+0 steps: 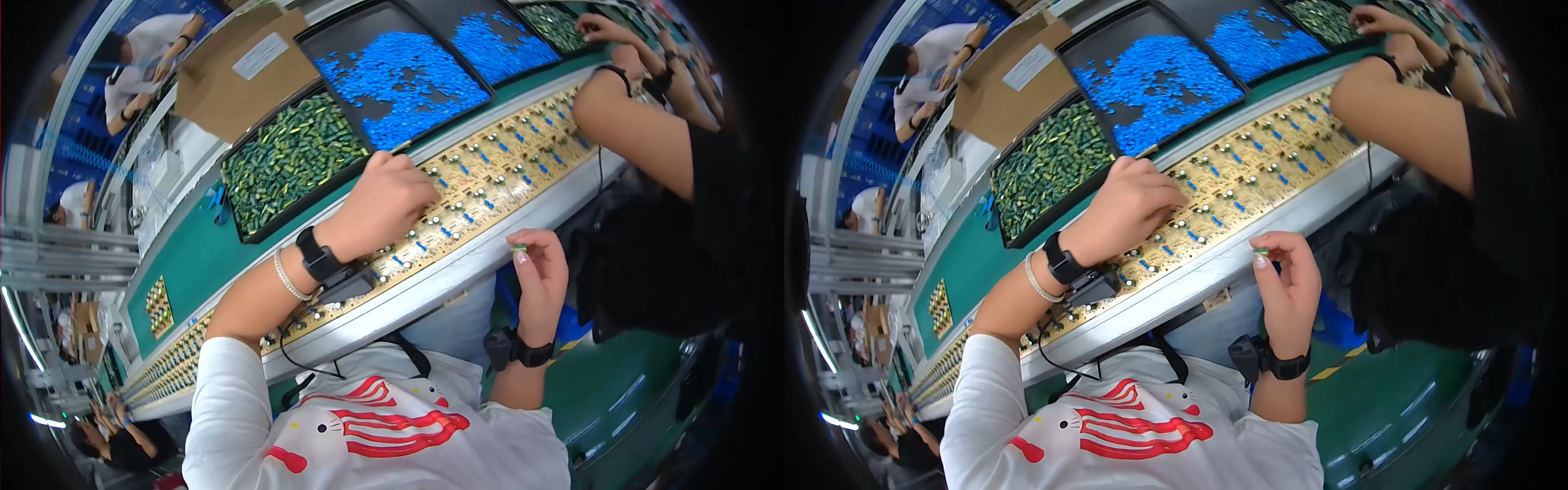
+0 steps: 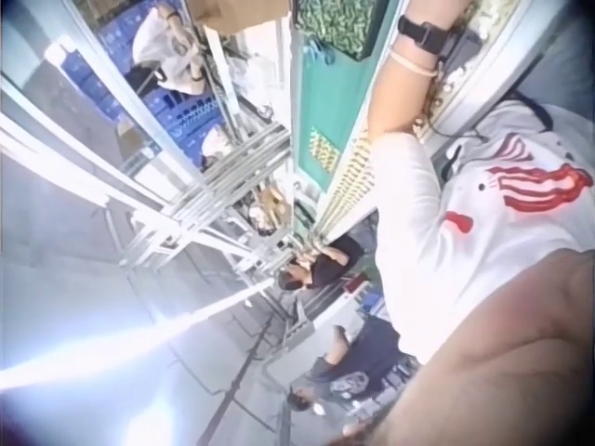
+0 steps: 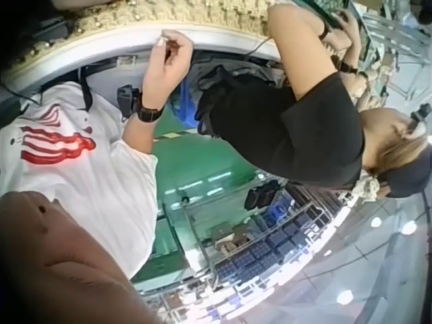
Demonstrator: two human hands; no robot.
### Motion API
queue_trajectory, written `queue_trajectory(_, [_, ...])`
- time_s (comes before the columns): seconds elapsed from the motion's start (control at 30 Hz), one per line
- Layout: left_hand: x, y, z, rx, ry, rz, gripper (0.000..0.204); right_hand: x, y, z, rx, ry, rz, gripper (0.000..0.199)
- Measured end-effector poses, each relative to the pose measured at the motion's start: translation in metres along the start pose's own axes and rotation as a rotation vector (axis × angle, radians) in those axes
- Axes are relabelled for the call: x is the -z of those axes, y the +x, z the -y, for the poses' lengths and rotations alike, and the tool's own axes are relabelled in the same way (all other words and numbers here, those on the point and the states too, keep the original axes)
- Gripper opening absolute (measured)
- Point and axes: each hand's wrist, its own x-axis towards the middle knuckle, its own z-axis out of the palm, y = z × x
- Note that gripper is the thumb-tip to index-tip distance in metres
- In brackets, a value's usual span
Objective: The person picks up capacitors and varistors from trays by hand and inserts them into designated slots on circuit boards. They also move the circuit boards along the assembly line.
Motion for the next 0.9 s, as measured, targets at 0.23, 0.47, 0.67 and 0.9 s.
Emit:
queue_trajectory(0.23, [-0.003,-0.013,0.005,-0.021,0.274,-0.068,0.003,0.002,0.003,-0.03,0.027,-0.125,-0.088,0.013])
queue_trajectory(0.47, [0.091,-0.041,0.007,0.044,0.08,-0.569,0.017,0.027,-0.001,-0.02,0.066,-0.198,-0.195,0.029])
queue_trajectory(0.67, [0.114,-0.101,0.09,0.47,0.186,-0.589,0.023,0.01,0.036,-0.036,0.242,-0.075,-0.252,0.035])
queue_trajectory(0.9, [0.047,-0.108,0.124,0.544,0.344,-0.411,0.033,0.018,0.032,-0.043,0.117,-0.171,-0.138,0.037])
